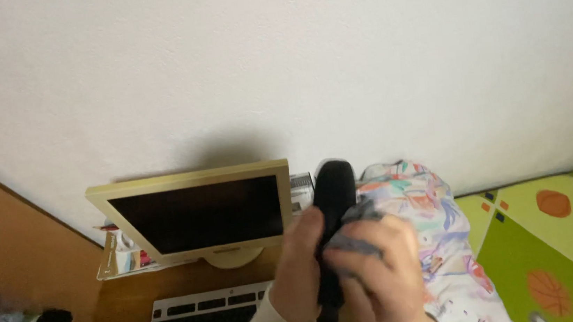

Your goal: The person wipes a computer keyboard and mouse with cloths, then wipes a black speaker-like object. They use a gray cloth first, then a green striped cloth, and finally both cloths together to clean the speaker.

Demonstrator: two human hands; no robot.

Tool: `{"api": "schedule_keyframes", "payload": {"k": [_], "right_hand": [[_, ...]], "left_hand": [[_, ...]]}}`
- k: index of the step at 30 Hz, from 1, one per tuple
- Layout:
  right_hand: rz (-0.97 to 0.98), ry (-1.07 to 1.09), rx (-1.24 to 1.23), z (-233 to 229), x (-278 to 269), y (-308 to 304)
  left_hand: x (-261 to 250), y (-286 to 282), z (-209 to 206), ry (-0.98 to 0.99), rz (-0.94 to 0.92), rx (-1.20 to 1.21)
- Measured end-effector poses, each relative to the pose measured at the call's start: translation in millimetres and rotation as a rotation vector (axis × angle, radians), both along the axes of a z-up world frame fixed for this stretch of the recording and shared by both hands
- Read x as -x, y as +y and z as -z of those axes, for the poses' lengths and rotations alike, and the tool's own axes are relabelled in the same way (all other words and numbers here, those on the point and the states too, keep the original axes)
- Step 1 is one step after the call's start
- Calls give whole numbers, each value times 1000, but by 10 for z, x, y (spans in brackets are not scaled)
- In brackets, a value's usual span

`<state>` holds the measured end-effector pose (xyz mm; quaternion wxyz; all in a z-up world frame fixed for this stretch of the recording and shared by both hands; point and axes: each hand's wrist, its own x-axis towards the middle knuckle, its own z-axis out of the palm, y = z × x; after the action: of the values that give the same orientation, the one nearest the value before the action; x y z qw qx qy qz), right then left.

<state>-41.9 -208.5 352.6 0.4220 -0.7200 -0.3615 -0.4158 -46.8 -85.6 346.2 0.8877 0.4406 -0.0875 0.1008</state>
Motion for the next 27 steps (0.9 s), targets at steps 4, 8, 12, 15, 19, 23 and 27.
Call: {"api": "schedule_keyframes", "payload": {"k": [4, 8, 12, 15, 19, 23, 27], "right_hand": [[-232, 701, -158, 543, 338, 59], [-177, 37, 268, 224, 318, 26], [-116, 66, 204, 156, 437, 120], [-99, 40, 267, 178, 425, 162], [-75, -14, 314, -88, 123, 279], [30, 112, 123, -455, -342, 384], [6, 162, 32, -484, -236, 580]], "left_hand": [[-71, 241, -105, 528, -117, 298], [-26, 329, -135, 472, 253, 510], [-81, 440, 33, 238, 487, 459], [-91, 514, 146, 425, 60, 126], [-236, 582, 446, 287, -405, -191], [22, 509, 187, 338, -276, -458], [74, 591, 280, 217, -324, -458]]}}
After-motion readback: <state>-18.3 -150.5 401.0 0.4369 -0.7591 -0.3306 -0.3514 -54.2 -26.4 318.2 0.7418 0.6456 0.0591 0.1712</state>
